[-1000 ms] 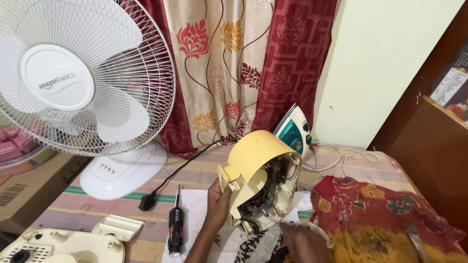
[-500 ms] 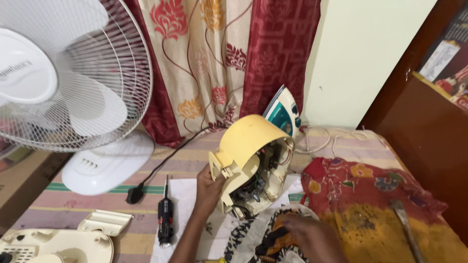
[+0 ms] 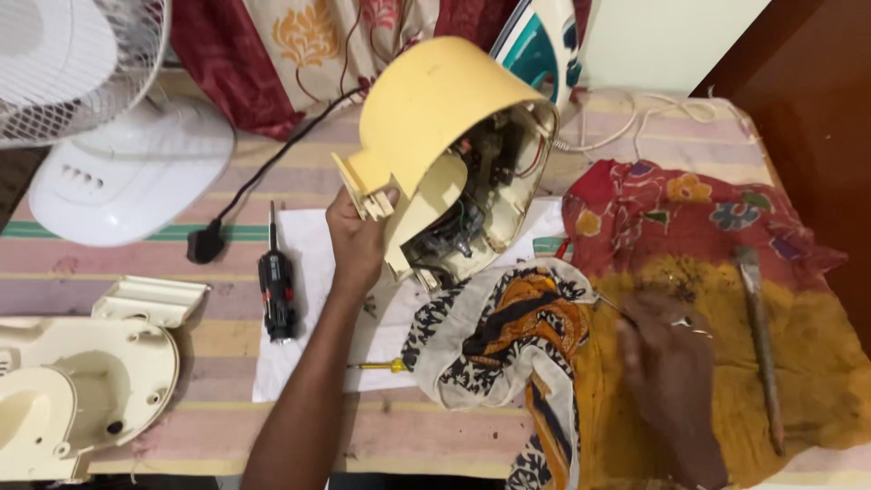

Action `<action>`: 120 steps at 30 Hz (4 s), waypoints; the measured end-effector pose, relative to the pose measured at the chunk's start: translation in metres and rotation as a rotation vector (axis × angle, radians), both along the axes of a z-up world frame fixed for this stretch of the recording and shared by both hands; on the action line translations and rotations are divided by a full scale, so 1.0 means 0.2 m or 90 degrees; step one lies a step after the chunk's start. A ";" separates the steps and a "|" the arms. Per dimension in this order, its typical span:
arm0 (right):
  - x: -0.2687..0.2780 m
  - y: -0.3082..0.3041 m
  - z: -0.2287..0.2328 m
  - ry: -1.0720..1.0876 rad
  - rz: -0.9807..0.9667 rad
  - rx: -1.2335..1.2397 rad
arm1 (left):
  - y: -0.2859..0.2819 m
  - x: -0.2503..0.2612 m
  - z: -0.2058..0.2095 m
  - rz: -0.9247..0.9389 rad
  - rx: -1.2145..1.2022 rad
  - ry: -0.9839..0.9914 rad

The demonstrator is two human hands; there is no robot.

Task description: The person repairs a blender by hand and with a screwdriver, cleaning internal components with a cloth and reassembling the plastic housing.

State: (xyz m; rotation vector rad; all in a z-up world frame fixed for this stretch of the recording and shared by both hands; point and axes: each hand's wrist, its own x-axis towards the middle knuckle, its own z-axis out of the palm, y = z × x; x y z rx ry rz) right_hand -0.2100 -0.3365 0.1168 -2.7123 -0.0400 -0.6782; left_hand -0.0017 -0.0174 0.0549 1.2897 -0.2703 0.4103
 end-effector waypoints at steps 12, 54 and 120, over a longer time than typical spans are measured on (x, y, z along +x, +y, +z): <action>-0.03 0.02 0.02 -0.013 0.144 0.237 | 0.05 0.01 -0.12 0.071 -0.253 0.139; 0.55 0.75 0.01 0.308 0.310 -0.281 | 0.05 0.01 -0.02 -0.095 -0.227 0.015; 0.59 0.66 -0.19 0.175 0.295 -0.080 | 0.02 0.00 -0.06 -0.054 -0.128 -0.035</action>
